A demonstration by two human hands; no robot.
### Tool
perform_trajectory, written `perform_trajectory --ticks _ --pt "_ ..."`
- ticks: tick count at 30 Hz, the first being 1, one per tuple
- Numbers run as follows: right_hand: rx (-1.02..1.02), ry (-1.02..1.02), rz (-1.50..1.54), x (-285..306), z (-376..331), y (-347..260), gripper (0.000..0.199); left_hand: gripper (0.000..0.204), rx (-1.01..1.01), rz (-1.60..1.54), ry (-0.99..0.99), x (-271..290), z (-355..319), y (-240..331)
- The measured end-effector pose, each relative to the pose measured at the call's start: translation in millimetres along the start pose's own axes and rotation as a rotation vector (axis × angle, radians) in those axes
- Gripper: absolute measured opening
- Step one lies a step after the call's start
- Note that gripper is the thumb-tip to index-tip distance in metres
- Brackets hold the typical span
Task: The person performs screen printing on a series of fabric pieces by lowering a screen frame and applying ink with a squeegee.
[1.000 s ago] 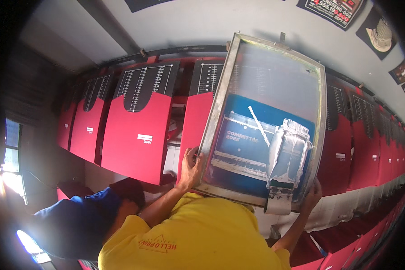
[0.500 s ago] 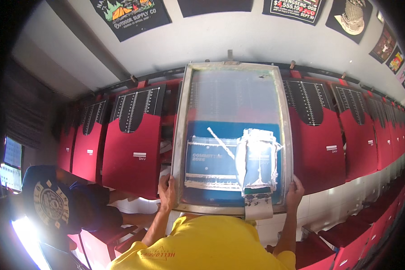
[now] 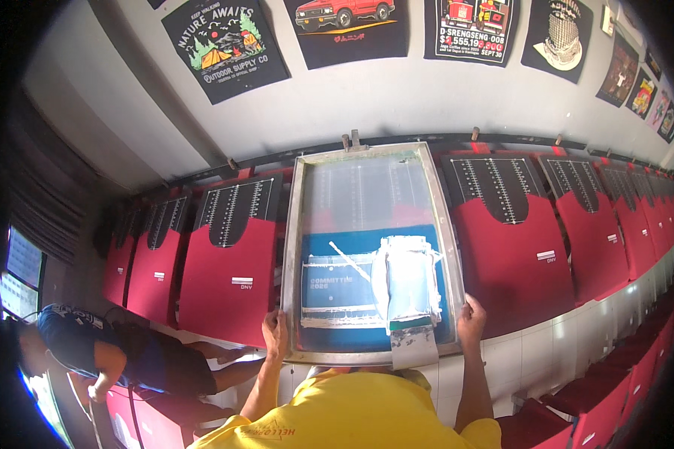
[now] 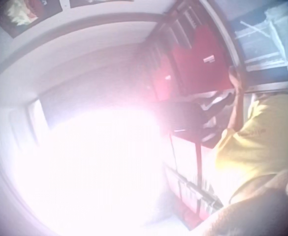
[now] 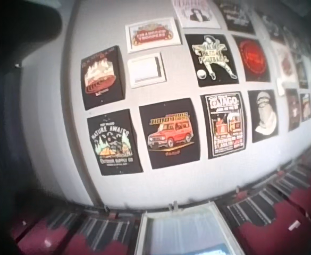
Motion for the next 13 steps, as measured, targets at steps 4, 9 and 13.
perform_trajectory --ticks 4,9,13 --pt "-0.019 0.014 0.001 -1.3 -1.6 -4.2 0.027 0.033 0.085 -0.115 -0.034 -3.4 4.0 -18.0" --pt "0.002 -0.007 -0.061 1.9 -0.6 -10.8 0.027 0.032 0.113 -0.096 -0.074 4.9 1.3 -2.9" --pt "0.019 0.001 -0.074 0.4 0.2 -7.8 0.027 0.032 0.153 -0.111 -0.121 13.4 -5.3 15.7"
Point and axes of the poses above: each hand's wrist, its own z-axis towards the middle knuckle, its own x-axis out of the back of the hand, y = z × x, the point moved 2 cm from there along z, towards the middle knuckle, and after that the axes turned 14 degrees about x, right-handed, at the moved point
